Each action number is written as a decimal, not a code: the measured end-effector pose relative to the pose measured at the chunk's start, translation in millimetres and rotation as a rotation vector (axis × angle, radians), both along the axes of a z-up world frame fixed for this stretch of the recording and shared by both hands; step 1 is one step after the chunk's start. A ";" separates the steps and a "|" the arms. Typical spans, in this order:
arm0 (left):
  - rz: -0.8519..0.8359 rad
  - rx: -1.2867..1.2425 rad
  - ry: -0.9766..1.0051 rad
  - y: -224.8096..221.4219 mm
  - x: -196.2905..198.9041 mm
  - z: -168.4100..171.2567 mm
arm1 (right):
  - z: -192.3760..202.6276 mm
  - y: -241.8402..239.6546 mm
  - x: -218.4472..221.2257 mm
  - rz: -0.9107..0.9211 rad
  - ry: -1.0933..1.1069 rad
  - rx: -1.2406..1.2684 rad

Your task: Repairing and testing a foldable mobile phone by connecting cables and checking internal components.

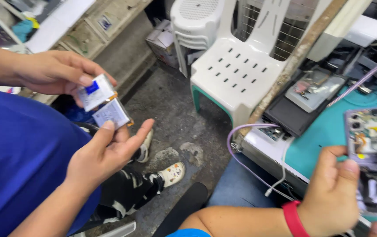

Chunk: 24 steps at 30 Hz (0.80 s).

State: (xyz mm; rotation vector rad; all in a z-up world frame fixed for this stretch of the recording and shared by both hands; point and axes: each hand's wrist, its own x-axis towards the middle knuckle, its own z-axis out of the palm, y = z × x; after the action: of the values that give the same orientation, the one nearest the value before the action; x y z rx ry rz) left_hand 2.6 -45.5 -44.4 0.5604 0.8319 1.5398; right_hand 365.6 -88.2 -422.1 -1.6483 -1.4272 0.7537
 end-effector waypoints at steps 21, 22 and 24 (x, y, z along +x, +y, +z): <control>-0.278 0.179 0.132 34.8 -56.1 3.2 | 434.7 -44.0 -209.6 1.003 -0.204 -0.357; -0.267 0.180 0.141 35.6 -49.6 -1.1 | 453.4 -42.0 -222.8 1.015 -0.201 -0.350; -0.183 0.266 0.387 38.4 -48.3 -9.4 | 489.5 -34.7 -254.8 0.795 -0.110 -0.084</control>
State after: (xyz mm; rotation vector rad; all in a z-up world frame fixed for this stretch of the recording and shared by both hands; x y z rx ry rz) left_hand -45.7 -7.1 -53.8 1.1252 0.8417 1.4011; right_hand 110.8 -122.9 67.4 -1.1586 -2.1868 1.1724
